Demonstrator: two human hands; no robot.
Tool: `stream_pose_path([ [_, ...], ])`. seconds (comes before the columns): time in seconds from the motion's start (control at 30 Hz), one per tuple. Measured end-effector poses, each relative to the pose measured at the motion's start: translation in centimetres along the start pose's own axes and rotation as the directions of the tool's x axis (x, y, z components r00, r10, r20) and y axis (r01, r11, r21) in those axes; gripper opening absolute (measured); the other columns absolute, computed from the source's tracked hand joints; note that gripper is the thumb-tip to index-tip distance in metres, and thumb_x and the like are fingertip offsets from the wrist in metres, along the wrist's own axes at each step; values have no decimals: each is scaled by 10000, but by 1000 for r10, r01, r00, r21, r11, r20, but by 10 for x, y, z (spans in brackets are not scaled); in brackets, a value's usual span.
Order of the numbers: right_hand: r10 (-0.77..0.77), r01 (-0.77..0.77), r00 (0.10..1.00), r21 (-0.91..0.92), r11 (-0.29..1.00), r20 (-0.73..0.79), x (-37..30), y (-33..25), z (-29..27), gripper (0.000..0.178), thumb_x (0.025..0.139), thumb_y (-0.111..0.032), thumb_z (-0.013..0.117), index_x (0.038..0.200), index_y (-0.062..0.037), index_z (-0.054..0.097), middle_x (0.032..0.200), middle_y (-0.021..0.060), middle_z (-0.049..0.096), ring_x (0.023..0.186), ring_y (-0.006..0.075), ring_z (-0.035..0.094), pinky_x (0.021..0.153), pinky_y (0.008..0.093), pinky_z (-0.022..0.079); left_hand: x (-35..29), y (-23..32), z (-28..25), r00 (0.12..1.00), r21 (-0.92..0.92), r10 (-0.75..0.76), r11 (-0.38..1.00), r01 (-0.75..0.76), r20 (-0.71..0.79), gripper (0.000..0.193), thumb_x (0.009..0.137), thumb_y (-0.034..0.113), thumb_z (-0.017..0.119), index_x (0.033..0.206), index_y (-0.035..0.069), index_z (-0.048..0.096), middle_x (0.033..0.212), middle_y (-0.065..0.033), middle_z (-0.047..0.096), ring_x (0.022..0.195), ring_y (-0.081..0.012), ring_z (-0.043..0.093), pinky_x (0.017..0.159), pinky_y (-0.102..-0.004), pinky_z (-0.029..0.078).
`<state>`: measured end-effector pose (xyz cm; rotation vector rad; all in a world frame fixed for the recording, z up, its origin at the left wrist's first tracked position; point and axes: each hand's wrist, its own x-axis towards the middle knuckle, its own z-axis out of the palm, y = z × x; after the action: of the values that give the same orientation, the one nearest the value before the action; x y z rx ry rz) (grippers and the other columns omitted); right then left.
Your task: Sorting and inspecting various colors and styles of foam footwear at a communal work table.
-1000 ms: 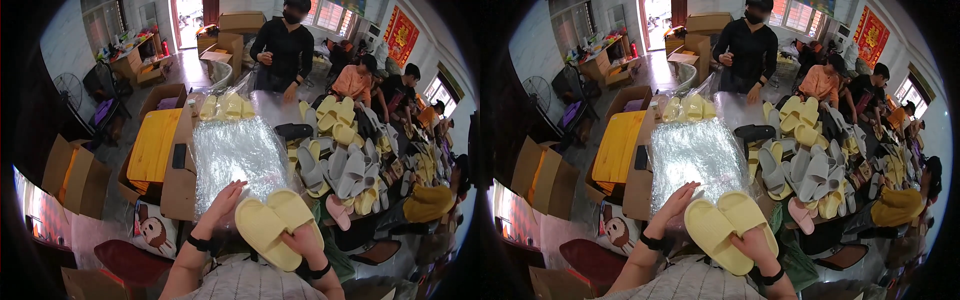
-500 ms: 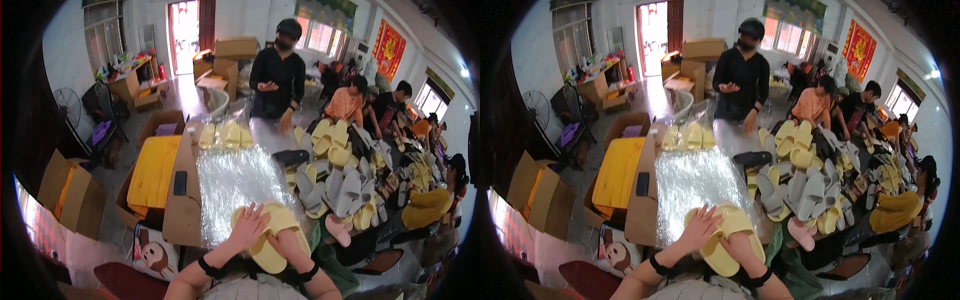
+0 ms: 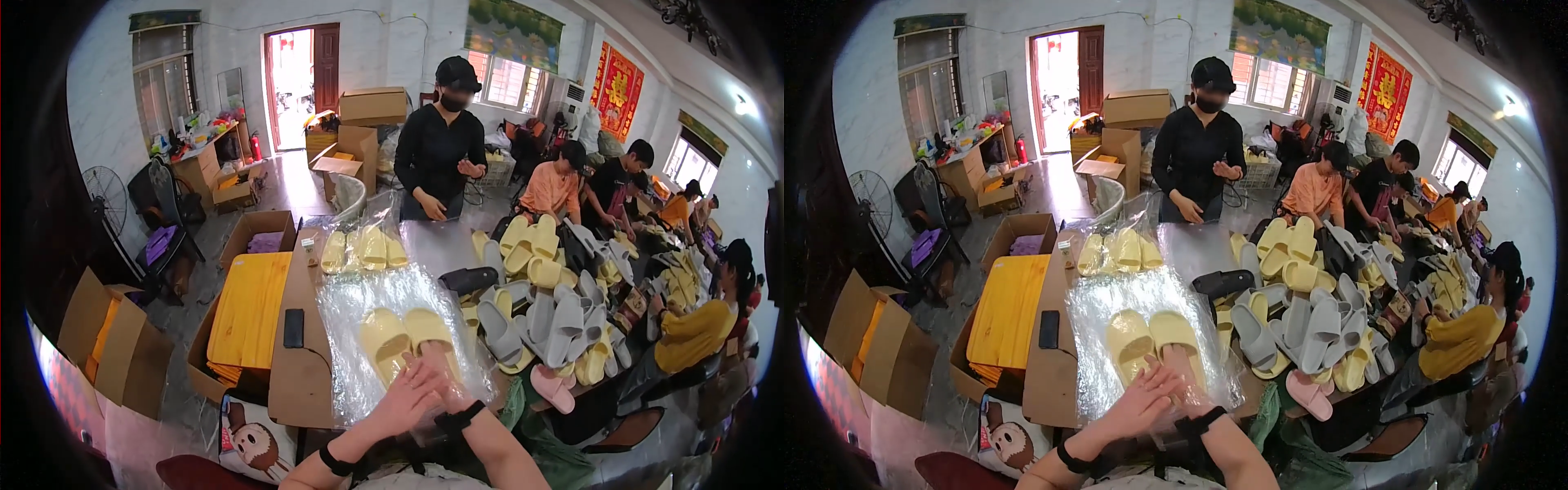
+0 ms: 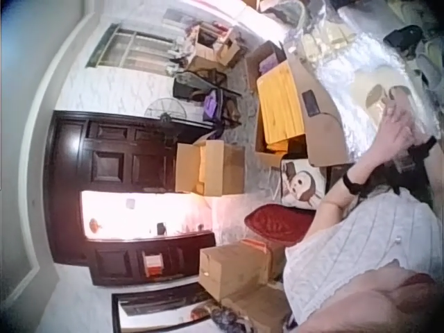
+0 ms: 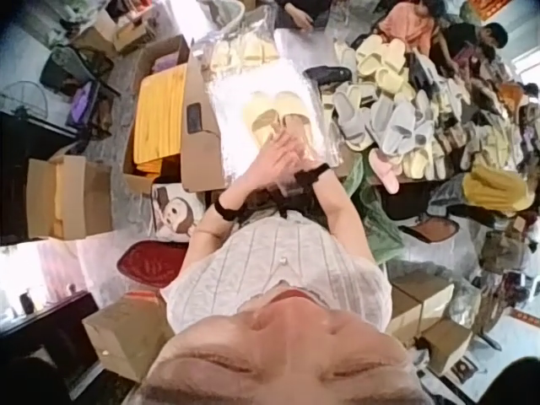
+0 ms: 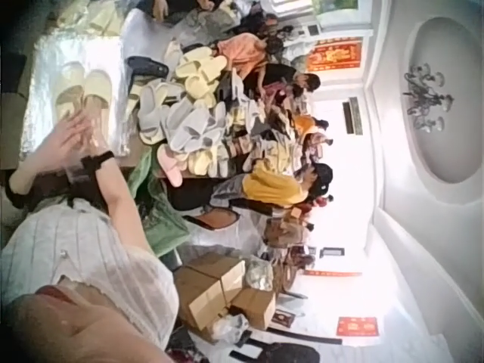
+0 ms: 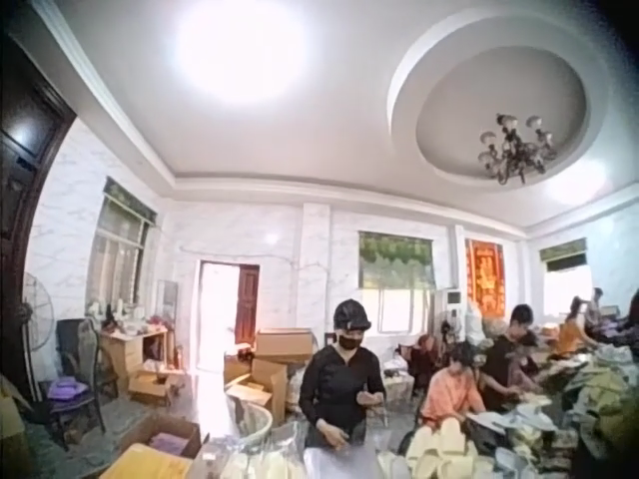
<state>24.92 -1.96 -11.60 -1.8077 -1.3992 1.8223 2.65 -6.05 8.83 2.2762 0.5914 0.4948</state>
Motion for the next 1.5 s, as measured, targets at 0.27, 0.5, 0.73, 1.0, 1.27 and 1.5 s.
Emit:
stream_pose_path([
  [0.27, -632, 524, 772, 630, 573, -67, -224, -81, 23, 795, 1024, -530, 402, 1532, 56, 228, 1605, 237, 206, 1498, 352, 191, 1209, 436, 186, -19, -85, -16, 834, -732, -394, 681, -18, -387, 529, 1077, 249, 347, 1517, -42, 301, 1609, -132, 295, 1491, -264, 243, 1218, -362, 150],
  [0.5, -640, 545, 603, 832, -105, -476, -271, -66, -7, 977, 982, -703, 230, 1530, 100, 126, 1624, 276, 43, 1521, 389, 48, 1238, 490, 93, -20, -118, 2, 781, -170, -393, 919, 356, -486, 518, 1036, 256, 420, 1485, -1, 386, 1578, -266, 272, 1485, -415, 203, 1212, -450, 167],
  [0.73, -547, 573, 636, 808, -137, -544, -246, -75, -9, 902, 992, -685, 244, 1522, 45, 269, 1589, 259, 243, 1477, 381, 244, 1211, 478, 218, -19, -120, 7, 773, -177, -381, 924, 339, -507, 526, 1022, 202, 454, 1513, 44, 351, 1598, -259, 214, 1486, -410, 195, 1206, -460, 201],
  [1.0, -507, 490, 554, -234, 840, -660, -105, -110, 8, 556, 914, -484, 654, 1111, 35, 626, 1039, 174, 667, 904, 298, 654, 765, 405, 531, -23, -139, 34, 781, 68, -261, 931, 360, -568, 681, 969, 252, 551, 1549, 50, 257, 1603, -279, 172, 1464, -520, 131, 1202, -516, 181],
  [1.27, -500, -9, 477, -573, 819, -723, -33, -131, 43, 458, 830, -449, 697, 949, -11, 631, 905, 216, 670, 828, 379, 671, 712, 489, 527, -31, -132, 35, 806, 113, -230, 933, 342, -545, 800, 905, 274, 619, 1540, -6, 221, 1581, -336, 153, 1450, -520, 190, 1194, -510, 218],
  [1.5, -462, 90, 462, -479, 873, -757, -38, -134, 40, 298, 883, -372, 628, 854, -76, 613, 813, 150, 670, 738, 386, 655, 650, 489, 518, -24, -127, 34, 791, 87, -319, 903, 422, -522, 832, 888, 272, 626, 1527, -58, 207, 1550, -356, 219, 1448, -481, 236, 1194, -466, 224],
])
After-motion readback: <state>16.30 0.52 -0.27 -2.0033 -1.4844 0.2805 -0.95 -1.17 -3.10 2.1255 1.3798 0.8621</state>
